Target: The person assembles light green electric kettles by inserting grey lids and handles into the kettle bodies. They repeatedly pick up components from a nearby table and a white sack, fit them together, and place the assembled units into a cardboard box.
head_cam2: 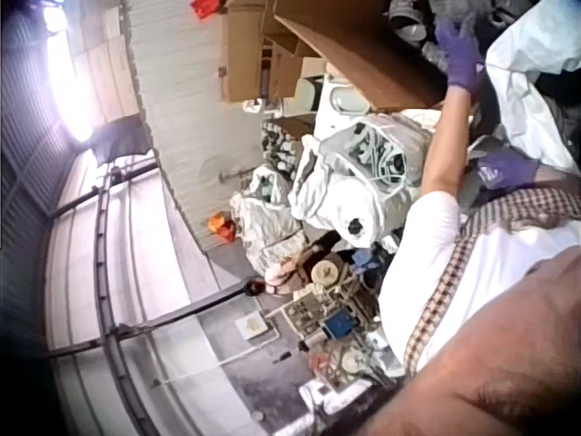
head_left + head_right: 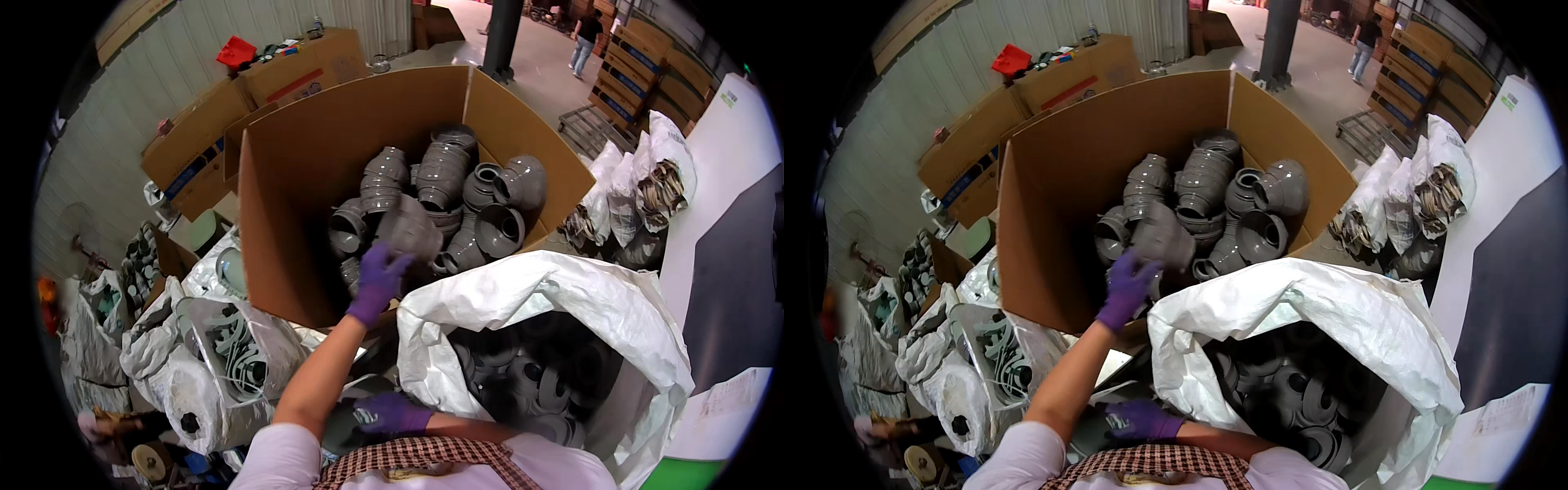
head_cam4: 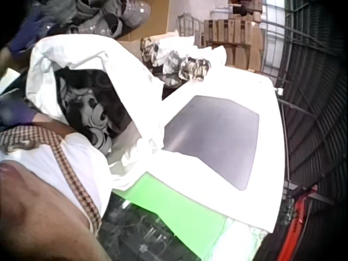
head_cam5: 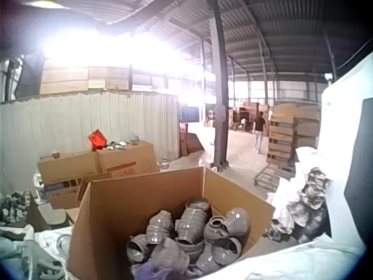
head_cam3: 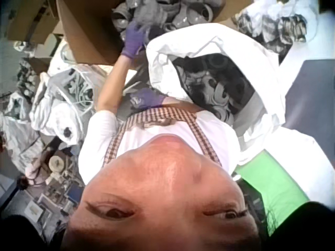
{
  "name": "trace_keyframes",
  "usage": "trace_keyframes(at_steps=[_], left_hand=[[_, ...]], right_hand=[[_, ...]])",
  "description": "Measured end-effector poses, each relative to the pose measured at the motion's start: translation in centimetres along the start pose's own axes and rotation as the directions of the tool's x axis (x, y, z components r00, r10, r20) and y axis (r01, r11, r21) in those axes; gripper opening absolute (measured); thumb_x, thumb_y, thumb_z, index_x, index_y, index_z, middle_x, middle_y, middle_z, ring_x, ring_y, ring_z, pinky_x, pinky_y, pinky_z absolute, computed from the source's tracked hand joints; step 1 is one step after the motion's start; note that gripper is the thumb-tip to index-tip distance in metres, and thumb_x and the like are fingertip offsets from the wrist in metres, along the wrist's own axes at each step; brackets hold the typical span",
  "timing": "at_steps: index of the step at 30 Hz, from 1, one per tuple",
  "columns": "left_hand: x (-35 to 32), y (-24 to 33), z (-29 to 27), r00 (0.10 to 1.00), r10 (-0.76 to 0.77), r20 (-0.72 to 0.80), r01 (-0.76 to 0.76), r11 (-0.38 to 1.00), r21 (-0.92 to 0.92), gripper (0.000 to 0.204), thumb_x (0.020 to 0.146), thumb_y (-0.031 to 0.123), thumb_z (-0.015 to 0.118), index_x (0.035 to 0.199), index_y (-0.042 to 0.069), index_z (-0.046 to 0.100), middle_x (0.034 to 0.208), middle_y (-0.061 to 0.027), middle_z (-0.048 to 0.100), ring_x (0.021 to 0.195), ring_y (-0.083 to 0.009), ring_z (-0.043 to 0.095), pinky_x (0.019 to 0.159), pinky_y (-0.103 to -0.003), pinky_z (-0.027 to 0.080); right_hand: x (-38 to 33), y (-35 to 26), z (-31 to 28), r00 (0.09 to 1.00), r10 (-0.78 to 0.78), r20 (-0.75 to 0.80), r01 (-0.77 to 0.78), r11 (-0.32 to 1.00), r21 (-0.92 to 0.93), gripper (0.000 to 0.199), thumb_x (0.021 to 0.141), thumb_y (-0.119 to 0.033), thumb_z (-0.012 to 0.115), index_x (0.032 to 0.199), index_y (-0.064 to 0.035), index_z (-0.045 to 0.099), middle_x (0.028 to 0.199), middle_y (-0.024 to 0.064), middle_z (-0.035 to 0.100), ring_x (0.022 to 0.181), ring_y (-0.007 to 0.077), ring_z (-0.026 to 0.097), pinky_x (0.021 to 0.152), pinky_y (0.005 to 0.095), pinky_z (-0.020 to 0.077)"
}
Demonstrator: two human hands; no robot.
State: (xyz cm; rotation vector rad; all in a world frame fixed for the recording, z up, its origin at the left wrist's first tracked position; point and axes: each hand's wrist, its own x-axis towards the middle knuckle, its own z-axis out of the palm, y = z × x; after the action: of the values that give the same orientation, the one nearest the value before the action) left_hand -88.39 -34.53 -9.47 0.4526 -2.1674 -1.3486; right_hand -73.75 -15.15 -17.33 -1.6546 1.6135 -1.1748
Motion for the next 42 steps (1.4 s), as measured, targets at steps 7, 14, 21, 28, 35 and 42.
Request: trace_keyframes(at_steps=[7, 14, 21, 28, 35, 42], left_hand=[[-20.7, 10.0, -20.1, 0.929, -0.345, -0.136, 0.125, 0.637, -0.76, 0.04, 0.103, 0.022, 0.052, 0.138, 0.003, 0.049, 0.135, -0.0128, 0.056, 0.119, -0.0239, 0.058, 0.105, -0.037, 0.045], [-46.6, 5.7, -25.4, 0.831, -0.035, -0.556, 0.051, 0.999, 0.013, 0.086, 0.087, 0.046, 0.071, 0.147, -0.002, 0.033, 0.146, -0.0186, 0.045, 0.133, -0.0277, 0.046, 0.115, -0.039, 0.032], [-59.0, 3.8, -26.5, 0.067, -0.376, -0.924, -0.048, 0.924, -0.38, 0.056, 0.097, 0.022, 0.058, 0.144, 0.0, 0.037, 0.135, -0.0134, 0.049, 0.123, -0.0229, 0.05, 0.106, -0.035, 0.041], [-68.5, 12.6, -35.6, 0.45, -0.067, -0.89, 0.449, 0.879, 0.161, 0.045, 0.067, 0.036, 0.088, 0.091, 0.003, 0.07, 0.147, -0.0225, 0.043, 0.128, -0.034, 0.053, 0.106, -0.042, 0.042], [-72.6, 26.5, -46.4, 0.217, 0.276, -0.936, 0.459, 0.818, 0.347, 0.037, 0.096, 0.026, 0.06, 0.121, -0.001, 0.066, 0.12, -0.0107, 0.069, 0.102, -0.0169, 0.067, 0.091, -0.031, 0.053], [-68.4, 22.6, -48.2, 0.316, 0.176, -0.932, 0.56, 0.759, 0.333, 0.033, 0.096, 0.027, 0.061, 0.109, -0.001, 0.073, 0.116, -0.0109, 0.072, 0.098, -0.0136, 0.067, 0.088, -0.028, 0.052]], right_hand=[[4.2, 1.7, 3.8, 0.988, 0.078, 0.135, -0.113, 0.955, 0.275, 0.053, 0.087, -0.032, 0.07, 0.133, -0.0087, 0.056, 0.122, 0.014, 0.064, 0.11, 0.0255, 0.062, 0.093, 0.0382, 0.0496], [10.7, -8.4, 11.0, 0.971, -0.051, 0.234, 0.086, 0.986, -0.142, 0.058, 0.084, -0.031, 0.07, 0.14, -0.0213, 0.054, 0.102, 0.0131, 0.071, 0.088, 0.0346, 0.068, 0.075, 0.0398, 0.0535], [12.0, -16.1, 23.9, 0.837, -0.438, 0.328, 0.458, 0.889, 0.017, 0.065, 0.083, -0.026, 0.07, 0.144, -0.0285, 0.05, 0.093, 0.0109, 0.069, 0.081, 0.0297, 0.068, 0.072, 0.0391, 0.0531], [12.7, -26.8, 32.0, 0.724, -0.395, 0.566, 0.405, 0.907, 0.115, 0.053, 0.085, -0.024, 0.068, 0.137, -0.0214, 0.057, 0.105, 0.0135, 0.07, 0.092, 0.0299, 0.07, 0.08, 0.0381, 0.0535], [18.3, -39.8, 30.3, 0.47, -0.25, 0.846, 0.039, 0.964, 0.263, 0.032, 0.096, -0.021, 0.055, 0.123, -0.007, 0.065, 0.089, 0.0007, 0.067, 0.063, 0.0069, 0.057, 0.056, 0.0209, 0.0455], [17.4, -36.7, 31.3, 0.403, -0.069, 0.912, -0.341, 0.914, 0.22, 0.065, 0.104, -0.055, 0.034, 0.123, -0.0008, 0.065, 0.062, -0.0049, 0.051, 0.049, 0.0042, 0.039, 0.046, 0.0207, 0.0335]])
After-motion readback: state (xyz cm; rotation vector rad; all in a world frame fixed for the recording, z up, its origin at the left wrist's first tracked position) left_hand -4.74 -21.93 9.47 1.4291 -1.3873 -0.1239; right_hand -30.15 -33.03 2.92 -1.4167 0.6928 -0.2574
